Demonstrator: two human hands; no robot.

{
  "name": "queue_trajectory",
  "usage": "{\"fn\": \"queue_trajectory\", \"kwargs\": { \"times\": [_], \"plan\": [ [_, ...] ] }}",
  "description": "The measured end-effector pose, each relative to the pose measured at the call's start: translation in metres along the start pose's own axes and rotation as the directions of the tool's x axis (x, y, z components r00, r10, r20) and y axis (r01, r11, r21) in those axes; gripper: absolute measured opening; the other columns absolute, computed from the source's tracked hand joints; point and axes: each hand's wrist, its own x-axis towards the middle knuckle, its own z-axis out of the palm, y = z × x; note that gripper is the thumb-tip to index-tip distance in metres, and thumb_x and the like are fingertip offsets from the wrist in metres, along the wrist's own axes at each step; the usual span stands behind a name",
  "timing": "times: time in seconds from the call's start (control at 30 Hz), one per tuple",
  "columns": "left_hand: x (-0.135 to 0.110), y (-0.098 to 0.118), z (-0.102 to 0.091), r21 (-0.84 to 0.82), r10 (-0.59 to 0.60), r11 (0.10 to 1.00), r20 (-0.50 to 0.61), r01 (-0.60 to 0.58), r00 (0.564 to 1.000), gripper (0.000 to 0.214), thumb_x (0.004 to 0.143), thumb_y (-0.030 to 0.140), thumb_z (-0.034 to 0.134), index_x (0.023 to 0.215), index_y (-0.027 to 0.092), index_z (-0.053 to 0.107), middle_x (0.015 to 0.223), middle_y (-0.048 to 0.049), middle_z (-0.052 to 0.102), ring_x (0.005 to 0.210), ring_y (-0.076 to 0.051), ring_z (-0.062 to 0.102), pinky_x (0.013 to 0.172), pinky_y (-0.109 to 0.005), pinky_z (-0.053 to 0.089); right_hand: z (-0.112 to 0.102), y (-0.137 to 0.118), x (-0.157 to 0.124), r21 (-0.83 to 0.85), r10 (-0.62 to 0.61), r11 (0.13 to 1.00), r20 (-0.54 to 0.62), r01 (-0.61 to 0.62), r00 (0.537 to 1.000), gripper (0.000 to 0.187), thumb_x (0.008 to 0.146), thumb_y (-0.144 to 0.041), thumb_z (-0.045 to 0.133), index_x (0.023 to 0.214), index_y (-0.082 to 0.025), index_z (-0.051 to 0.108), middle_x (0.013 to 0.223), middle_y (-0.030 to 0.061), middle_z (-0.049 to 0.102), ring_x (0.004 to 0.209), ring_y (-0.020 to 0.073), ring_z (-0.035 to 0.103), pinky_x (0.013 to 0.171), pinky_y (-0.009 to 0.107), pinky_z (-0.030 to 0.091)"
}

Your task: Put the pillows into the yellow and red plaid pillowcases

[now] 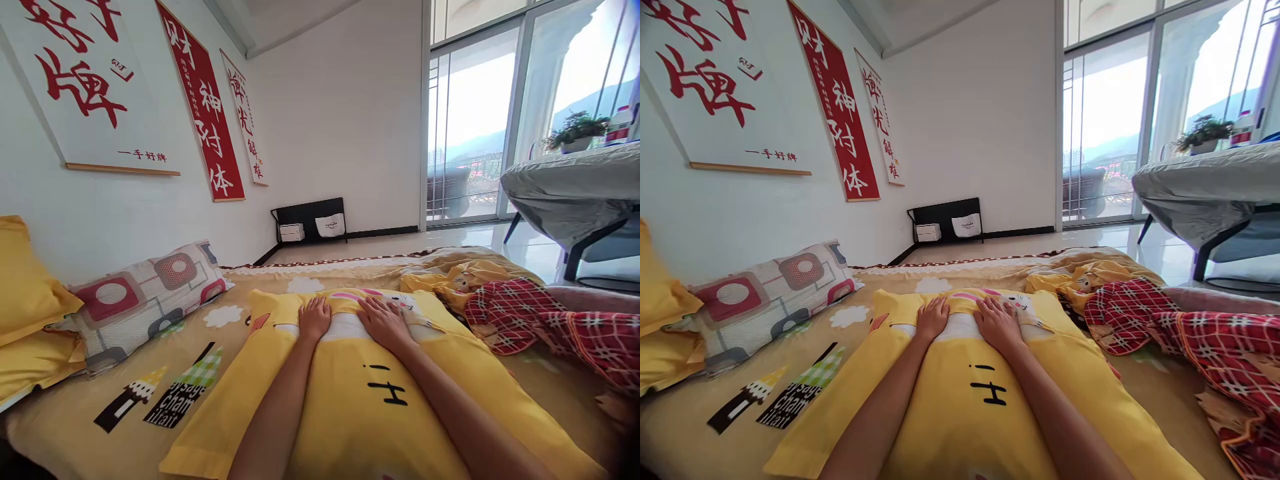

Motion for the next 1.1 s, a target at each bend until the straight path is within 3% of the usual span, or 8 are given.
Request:
{"fn": "queue_trajectory", "kwargs": {
  "times": [0.2,0.5,0.67,0.77,0.87,0.97,1.03,1.1],
  "plan": [
    [-0.015,-0.002,-0.004,-0.08,0.006,0.997,-0.026,-0.008,1.0,0.05,0.092,0.038,0.027,0.136,0.024,0.046,0.146,-0.0044,0.042,0.138,-0.019,0.031,0.115,-0.044,0.017,-0.013,-0.004,-0.007,0.007,-0.008,1.0,-0.009,0.008,1.0,0.046,0.094,-0.035,0.028,0.132,-0.022,0.05,0.143,0.0074,0.045,0.133,0.0208,0.038,0.109,0.045,0.023],
    [-0.021,-0.003,-0.01,-0.137,0.02,0.99,-0.102,-0.034,0.995,0.046,0.091,0.032,0.034,0.131,0.02,0.053,0.14,-0.0064,0.049,0.133,-0.018,0.039,0.114,-0.038,0.022,-0.015,-0.003,-0.005,0.068,0.007,0.998,0.001,-0.007,1.0,0.047,0.094,-0.036,0.029,0.132,-0.021,0.052,0.14,0.008,0.048,0.132,0.021,0.039,0.11,0.045,0.022],
    [-0.026,-0.003,-0.016,-0.217,0.104,0.966,-0.167,-0.139,0.98,0.043,0.087,0.028,0.042,0.124,0.016,0.059,0.132,-0.0094,0.057,0.125,-0.018,0.049,0.11,-0.033,0.031,-0.019,0.0,-0.01,0.071,0.013,0.997,-0.001,-0.013,1.0,0.048,0.093,-0.035,0.029,0.133,-0.02,0.051,0.14,0.008,0.048,0.133,0.0206,0.038,0.11,0.045,0.022],
    [-0.03,-0.007,-0.036,-0.291,0.212,0.922,-0.172,-0.255,0.962,0.038,0.084,0.029,0.046,0.113,0.018,0.067,0.12,-0.0075,0.066,0.113,-0.019,0.058,0.102,-0.03,0.04,-0.024,0.005,-0.014,0.062,0.005,0.998,0.004,-0.005,1.0,0.048,0.093,-0.035,0.029,0.134,-0.02,0.05,0.14,0.0082,0.048,0.133,0.0205,0.039,0.11,0.044,0.024],
    [-0.028,-0.026,-0.075,-0.336,0.27,0.879,-0.234,-0.338,0.934,0.036,0.084,0.034,0.044,0.102,0.018,0.071,0.112,-0.0065,0.069,0.109,-0.02,0.061,0.101,-0.031,0.042,-0.028,0.013,-0.019,0.059,-0.021,0.998,0.008,0.021,1.0,0.049,0.094,-0.036,0.029,0.134,-0.019,0.05,0.141,0.0075,0.047,0.134,0.0204,0.037,0.111,0.043,0.025],
    [-0.019,-0.061,-0.111,-0.455,0.177,0.836,-0.305,-0.306,0.936,0.039,0.083,0.042,0.045,0.098,0.018,0.071,0.109,-0.0076,0.07,0.109,-0.023,0.06,0.101,-0.036,0.041,-0.029,0.022,-0.027,0.059,-0.094,0.994,-0.007,0.095,0.996,0.051,0.095,-0.038,0.027,0.141,-0.022,0.042,0.145,0.0065,0.041,0.136,0.0207,0.034,0.11,0.045,0.025],
    [-0.011,-0.088,-0.118,-0.616,0.064,0.754,-0.277,-0.228,0.959,0.04,0.077,0.048,0.051,0.093,0.017,0.071,0.104,-0.0083,0.072,0.106,-0.025,0.062,0.097,-0.037,0.045,-0.027,0.026,-0.03,0.048,-0.149,0.988,-0.005,0.149,0.989,0.053,0.095,-0.04,0.025,0.146,-0.026,0.031,0.149,0.005,0.034,0.138,0.0213,0.029,0.11,0.047,0.026],
    [-0.005,-0.111,-0.108,-0.736,-0.031,0.662,-0.217,-0.143,0.976,0.047,0.073,0.055,0.051,0.089,0.015,0.07,0.1,-0.0104,0.072,0.098,-0.026,0.065,0.088,-0.037,0.05,-0.024,0.026,-0.031,0.021,-0.182,0.983,0.019,0.182,0.983,0.053,0.096,-0.04,0.024,0.148,-0.029,0.024,0.151,0.0039,0.03,0.139,0.0222,0.026,0.11,0.05,0.026]
  ]
}}
